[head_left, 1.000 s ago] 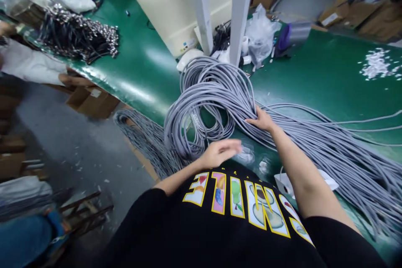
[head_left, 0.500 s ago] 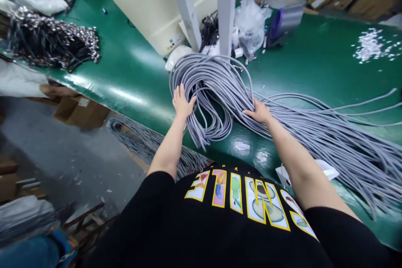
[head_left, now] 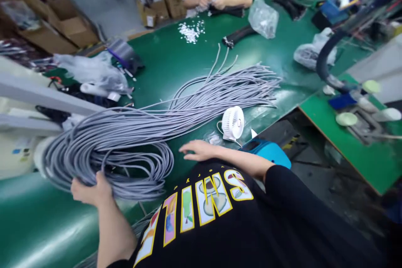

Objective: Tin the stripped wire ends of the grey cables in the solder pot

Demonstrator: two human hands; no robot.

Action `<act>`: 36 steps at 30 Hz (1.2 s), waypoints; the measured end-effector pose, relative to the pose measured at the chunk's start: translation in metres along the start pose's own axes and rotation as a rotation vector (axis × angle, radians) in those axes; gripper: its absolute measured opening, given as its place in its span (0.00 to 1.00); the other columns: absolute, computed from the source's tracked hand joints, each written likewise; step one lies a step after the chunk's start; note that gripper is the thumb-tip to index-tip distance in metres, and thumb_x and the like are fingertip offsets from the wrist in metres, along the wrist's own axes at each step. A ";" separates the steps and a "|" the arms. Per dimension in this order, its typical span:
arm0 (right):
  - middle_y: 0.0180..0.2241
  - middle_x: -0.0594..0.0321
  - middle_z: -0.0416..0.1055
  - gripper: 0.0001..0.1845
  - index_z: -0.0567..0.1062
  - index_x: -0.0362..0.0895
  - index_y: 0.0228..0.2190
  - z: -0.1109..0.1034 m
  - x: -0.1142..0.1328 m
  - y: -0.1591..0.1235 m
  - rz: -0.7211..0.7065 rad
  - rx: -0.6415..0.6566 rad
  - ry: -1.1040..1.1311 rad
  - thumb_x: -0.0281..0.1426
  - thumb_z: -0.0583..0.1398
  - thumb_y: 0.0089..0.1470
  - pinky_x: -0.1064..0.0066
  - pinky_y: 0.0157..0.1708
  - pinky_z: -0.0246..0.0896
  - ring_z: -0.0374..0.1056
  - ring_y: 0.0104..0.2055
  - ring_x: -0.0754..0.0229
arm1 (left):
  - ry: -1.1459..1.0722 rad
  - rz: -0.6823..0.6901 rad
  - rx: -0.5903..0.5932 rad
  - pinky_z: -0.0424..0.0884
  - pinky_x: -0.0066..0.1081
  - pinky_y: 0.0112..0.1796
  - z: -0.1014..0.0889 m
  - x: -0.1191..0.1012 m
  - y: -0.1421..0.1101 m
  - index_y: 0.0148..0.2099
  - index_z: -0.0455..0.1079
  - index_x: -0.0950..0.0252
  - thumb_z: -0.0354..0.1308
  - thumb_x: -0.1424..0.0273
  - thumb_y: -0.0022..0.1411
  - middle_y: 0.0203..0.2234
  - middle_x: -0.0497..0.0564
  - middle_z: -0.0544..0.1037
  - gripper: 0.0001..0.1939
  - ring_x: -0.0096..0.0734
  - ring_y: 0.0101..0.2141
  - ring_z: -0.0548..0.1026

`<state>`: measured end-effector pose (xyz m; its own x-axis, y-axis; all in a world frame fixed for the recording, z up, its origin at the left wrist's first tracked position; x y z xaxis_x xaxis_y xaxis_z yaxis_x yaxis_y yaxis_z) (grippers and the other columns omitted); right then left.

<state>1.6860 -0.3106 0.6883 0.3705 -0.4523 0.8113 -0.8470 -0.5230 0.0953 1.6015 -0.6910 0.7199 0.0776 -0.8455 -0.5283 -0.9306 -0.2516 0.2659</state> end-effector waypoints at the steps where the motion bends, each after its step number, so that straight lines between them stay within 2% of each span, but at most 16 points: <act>1: 0.38 0.58 0.77 0.18 0.71 0.41 0.48 0.004 -0.001 -0.028 0.033 0.018 0.072 0.36 0.56 0.58 0.69 0.41 0.63 0.72 0.40 0.57 | 0.093 -0.009 -0.110 0.41 0.60 0.60 -0.013 -0.001 -0.005 0.62 0.46 0.49 0.55 0.52 0.52 0.63 0.46 0.52 0.37 0.62 0.62 0.47; 3: 0.35 0.58 0.78 0.15 0.75 0.41 0.44 0.000 -0.007 -0.080 0.107 -0.079 0.131 0.34 0.56 0.57 0.71 0.37 0.64 0.74 0.36 0.58 | 0.192 0.096 -0.269 0.51 0.58 0.57 -0.037 -0.020 -0.016 0.60 0.52 0.51 0.57 0.56 0.50 0.59 0.50 0.60 0.35 0.60 0.59 0.56; 6: 0.36 0.58 0.78 0.14 0.77 0.42 0.41 -0.028 -0.025 -0.145 0.261 -0.394 0.154 0.35 0.56 0.56 0.71 0.37 0.65 0.74 0.37 0.58 | 0.209 0.336 -0.420 0.55 0.57 0.55 -0.060 -0.076 -0.031 0.59 0.55 0.53 0.60 0.64 0.47 0.56 0.54 0.63 0.36 0.58 0.57 0.60; 8: 0.38 0.57 0.78 0.14 0.77 0.42 0.39 -0.054 -0.044 -0.181 0.377 -0.626 0.147 0.36 0.57 0.55 0.69 0.41 0.66 0.73 0.39 0.57 | 0.132 0.427 -0.447 0.57 0.54 0.56 -0.060 -0.123 -0.039 0.59 0.57 0.54 0.60 0.66 0.47 0.54 0.53 0.65 0.35 0.52 0.56 0.62; 9: 0.38 0.57 0.78 0.14 0.78 0.42 0.38 -0.068 -0.057 -0.198 0.448 -0.741 0.138 0.36 0.58 0.54 0.67 0.42 0.66 0.73 0.40 0.56 | 0.048 0.423 -0.435 0.59 0.51 0.55 -0.054 -0.145 -0.042 0.58 0.59 0.55 0.60 0.66 0.48 0.53 0.53 0.67 0.33 0.48 0.54 0.64; 11: 0.37 0.56 0.77 0.14 0.78 0.41 0.38 -0.090 -0.090 -0.227 0.595 -0.928 0.138 0.35 0.59 0.52 0.64 0.43 0.67 0.73 0.38 0.55 | -0.176 0.388 -0.262 0.66 0.47 0.50 -0.021 -0.191 -0.050 0.56 0.61 0.62 0.59 0.64 0.51 0.50 0.54 0.69 0.29 0.44 0.51 0.68; 12: 0.36 0.55 0.77 0.15 0.77 0.41 0.39 -0.096 -0.109 -0.238 0.666 -0.980 0.177 0.34 0.59 0.50 0.63 0.42 0.67 0.72 0.37 0.55 | -0.301 0.398 -0.125 0.67 0.45 0.50 0.004 -0.216 -0.059 0.57 0.59 0.65 0.60 0.63 0.51 0.49 0.56 0.69 0.32 0.42 0.49 0.70; 14: 0.37 0.55 0.75 0.20 0.74 0.39 0.44 -0.099 -0.151 -0.252 0.809 -1.038 0.373 0.33 0.61 0.47 0.61 0.40 0.68 0.72 0.33 0.57 | -0.482 0.387 0.244 0.69 0.41 0.47 0.068 -0.263 -0.090 0.59 0.55 0.65 0.60 0.63 0.52 0.49 0.59 0.70 0.34 0.38 0.45 0.73; 16: 0.39 0.54 0.73 0.28 0.70 0.39 0.49 -0.094 -0.186 -0.255 0.900 -1.025 0.571 0.34 0.62 0.46 0.62 0.35 0.70 0.71 0.30 0.59 | -0.516 0.384 0.601 0.70 0.40 0.46 0.132 -0.303 -0.139 0.62 0.52 0.62 0.61 0.61 0.52 0.53 0.60 0.67 0.37 0.40 0.47 0.72; 18: 0.41 0.52 0.72 0.33 0.65 0.41 0.53 -0.086 -0.207 -0.249 0.923 -0.964 0.685 0.36 0.62 0.46 0.63 0.30 0.71 0.71 0.29 0.60 | -0.468 0.382 0.845 0.70 0.42 0.46 0.185 -0.330 -0.190 0.65 0.46 0.60 0.64 0.59 0.49 0.57 0.62 0.62 0.45 0.43 0.51 0.69; 19: 0.42 0.52 0.71 0.34 0.63 0.42 0.55 -0.083 -0.213 -0.245 0.918 -0.925 0.716 0.36 0.62 0.46 0.64 0.28 0.72 0.72 0.29 0.60 | -0.435 0.377 0.900 0.69 0.43 0.47 0.205 -0.340 -0.210 0.66 0.43 0.60 0.65 0.58 0.48 0.59 0.63 0.59 0.49 0.45 0.53 0.68; 20: 0.42 0.53 0.71 0.35 0.62 0.44 0.56 -0.079 -0.217 -0.240 0.911 -0.885 0.751 0.37 0.62 0.47 0.65 0.27 0.72 0.72 0.29 0.60 | -0.399 0.383 0.898 0.66 0.45 0.51 0.219 -0.348 -0.225 0.66 0.42 0.62 0.66 0.58 0.46 0.61 0.64 0.56 0.52 0.48 0.55 0.65; 23: 0.43 0.55 0.72 0.33 0.60 0.49 0.57 -0.067 -0.219 -0.231 0.877 -0.755 0.826 0.38 0.60 0.49 0.65 0.28 0.73 0.72 0.31 0.60 | -0.302 0.370 0.768 0.56 0.49 0.58 0.245 -0.360 -0.245 0.67 0.41 0.64 0.67 0.61 0.46 0.62 0.64 0.53 0.53 0.52 0.61 0.54; 27: 0.40 0.59 0.73 0.27 0.65 0.50 0.51 -0.058 -0.218 -0.222 0.790 -0.622 0.920 0.41 0.60 0.49 0.64 0.32 0.73 0.72 0.33 0.59 | -0.285 0.321 0.701 0.56 0.48 0.58 0.249 -0.356 -0.244 0.67 0.42 0.64 0.65 0.64 0.48 0.62 0.61 0.57 0.50 0.51 0.60 0.57; 30: 0.35 0.60 0.74 0.27 0.67 0.48 0.49 -0.044 -0.214 -0.204 0.724 -0.478 0.926 0.43 0.60 0.48 0.64 0.33 0.72 0.73 0.33 0.57 | -0.289 0.269 0.663 0.56 0.47 0.58 0.234 -0.335 -0.237 0.66 0.45 0.64 0.66 0.65 0.47 0.61 0.61 0.58 0.49 0.50 0.59 0.58; 36: 0.29 0.60 0.75 0.26 0.69 0.46 0.48 0.003 -0.180 -0.151 0.607 -0.190 0.886 0.42 0.61 0.47 0.65 0.30 0.71 0.73 0.33 0.55 | -0.280 0.089 0.531 0.53 0.47 0.59 0.186 -0.259 -0.234 0.67 0.46 0.65 0.67 0.63 0.47 0.63 0.61 0.56 0.50 0.51 0.61 0.56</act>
<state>1.7487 -0.1525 0.5256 -0.4707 0.1239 0.8735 -0.8694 -0.2339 -0.4353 1.7324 -0.3256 0.6447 -0.0390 -0.6787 -0.7334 -0.9861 0.1446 -0.0813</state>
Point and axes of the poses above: each hand's wrist, its own y-axis towards the middle knuckle, its own z-axis out of the palm, x = y × z, the point moved 7 cm from there along y, towards the middle knuckle
